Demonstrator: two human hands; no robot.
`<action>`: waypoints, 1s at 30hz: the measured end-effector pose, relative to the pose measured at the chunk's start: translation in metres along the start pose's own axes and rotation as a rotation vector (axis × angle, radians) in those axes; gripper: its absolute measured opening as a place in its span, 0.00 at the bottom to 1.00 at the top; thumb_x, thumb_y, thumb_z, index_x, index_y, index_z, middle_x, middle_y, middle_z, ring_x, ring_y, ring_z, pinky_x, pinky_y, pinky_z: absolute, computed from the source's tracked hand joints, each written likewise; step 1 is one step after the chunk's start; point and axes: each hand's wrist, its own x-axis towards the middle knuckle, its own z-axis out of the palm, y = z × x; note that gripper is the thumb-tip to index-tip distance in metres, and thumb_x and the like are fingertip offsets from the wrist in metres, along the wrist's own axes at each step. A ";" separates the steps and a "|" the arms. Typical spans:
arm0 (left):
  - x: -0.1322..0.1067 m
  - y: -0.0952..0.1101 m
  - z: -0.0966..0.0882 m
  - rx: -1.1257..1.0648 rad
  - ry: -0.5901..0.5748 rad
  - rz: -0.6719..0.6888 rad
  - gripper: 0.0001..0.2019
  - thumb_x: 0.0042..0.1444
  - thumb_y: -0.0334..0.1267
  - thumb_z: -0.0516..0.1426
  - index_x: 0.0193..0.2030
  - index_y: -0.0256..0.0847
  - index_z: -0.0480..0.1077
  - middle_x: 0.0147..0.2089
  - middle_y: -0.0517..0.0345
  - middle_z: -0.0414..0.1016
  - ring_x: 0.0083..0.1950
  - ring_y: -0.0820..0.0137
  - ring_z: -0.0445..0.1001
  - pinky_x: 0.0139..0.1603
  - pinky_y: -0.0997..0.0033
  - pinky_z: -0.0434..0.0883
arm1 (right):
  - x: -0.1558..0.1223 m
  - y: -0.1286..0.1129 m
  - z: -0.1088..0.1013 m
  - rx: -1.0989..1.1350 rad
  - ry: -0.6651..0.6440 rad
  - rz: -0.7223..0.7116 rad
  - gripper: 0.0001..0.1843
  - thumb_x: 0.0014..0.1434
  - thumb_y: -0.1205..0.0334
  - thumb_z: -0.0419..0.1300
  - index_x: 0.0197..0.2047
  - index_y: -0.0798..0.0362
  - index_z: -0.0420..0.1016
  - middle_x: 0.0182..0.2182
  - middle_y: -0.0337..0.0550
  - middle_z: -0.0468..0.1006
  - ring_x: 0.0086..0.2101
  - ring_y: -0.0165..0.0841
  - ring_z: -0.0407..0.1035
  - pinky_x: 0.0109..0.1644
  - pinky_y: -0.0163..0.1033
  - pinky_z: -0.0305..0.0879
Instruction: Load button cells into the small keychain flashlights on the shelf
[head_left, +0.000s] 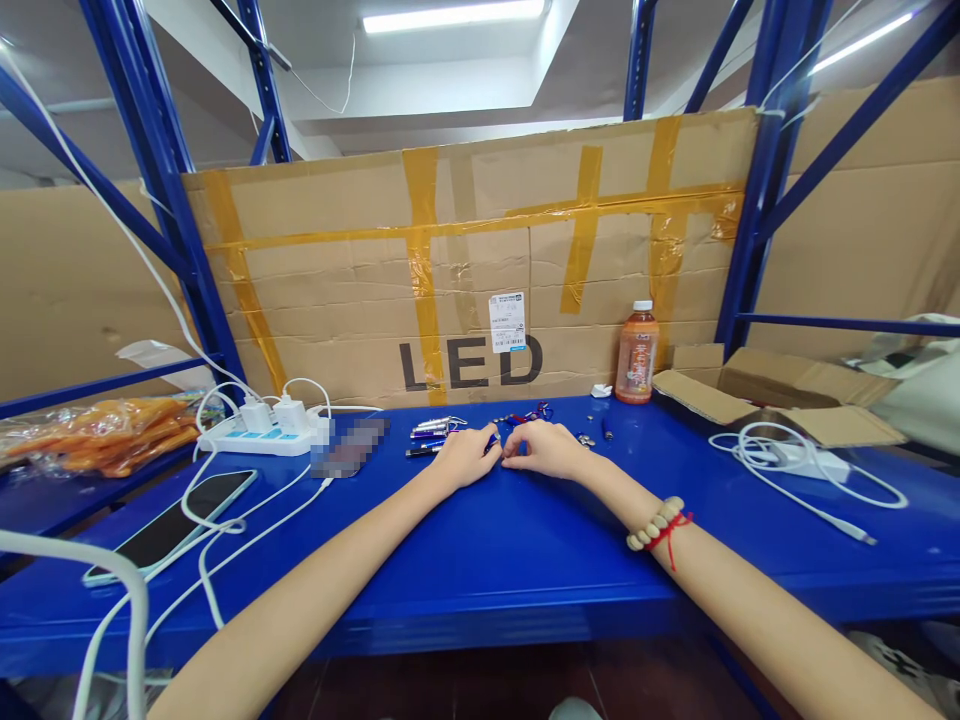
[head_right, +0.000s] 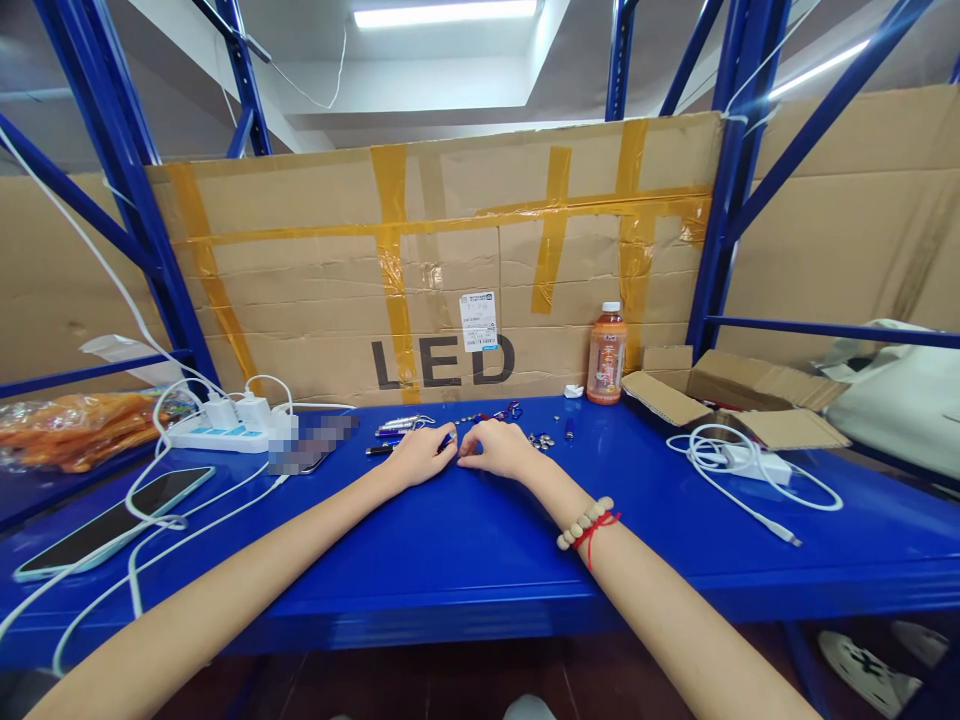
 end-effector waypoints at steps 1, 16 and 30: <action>0.000 0.000 0.000 -0.002 0.004 0.000 0.11 0.57 0.39 0.43 0.41 0.41 0.63 0.35 0.54 0.74 0.37 0.64 0.72 0.34 0.70 0.65 | 0.000 0.000 -0.002 -0.017 0.068 0.018 0.07 0.49 0.56 0.57 0.29 0.47 0.75 0.31 0.35 0.77 0.32 0.30 0.69 0.29 0.31 0.56; -0.001 -0.003 0.002 -0.068 0.023 -0.004 0.16 0.58 0.40 0.41 0.49 0.41 0.60 0.41 0.52 0.73 0.42 0.63 0.72 0.40 0.67 0.66 | 0.007 -0.001 0.008 0.243 0.298 -0.032 0.13 0.50 0.52 0.56 0.30 0.52 0.75 0.30 0.39 0.76 0.21 0.23 0.64 0.26 0.30 0.55; 0.000 -0.002 0.002 -0.049 0.011 -0.051 0.14 0.59 0.41 0.40 0.46 0.41 0.61 0.35 0.53 0.73 0.39 0.64 0.72 0.38 0.68 0.66 | 0.000 -0.011 -0.009 0.023 0.203 0.151 0.19 0.52 0.44 0.50 0.29 0.49 0.73 0.26 0.36 0.76 0.22 0.25 0.67 0.25 0.30 0.53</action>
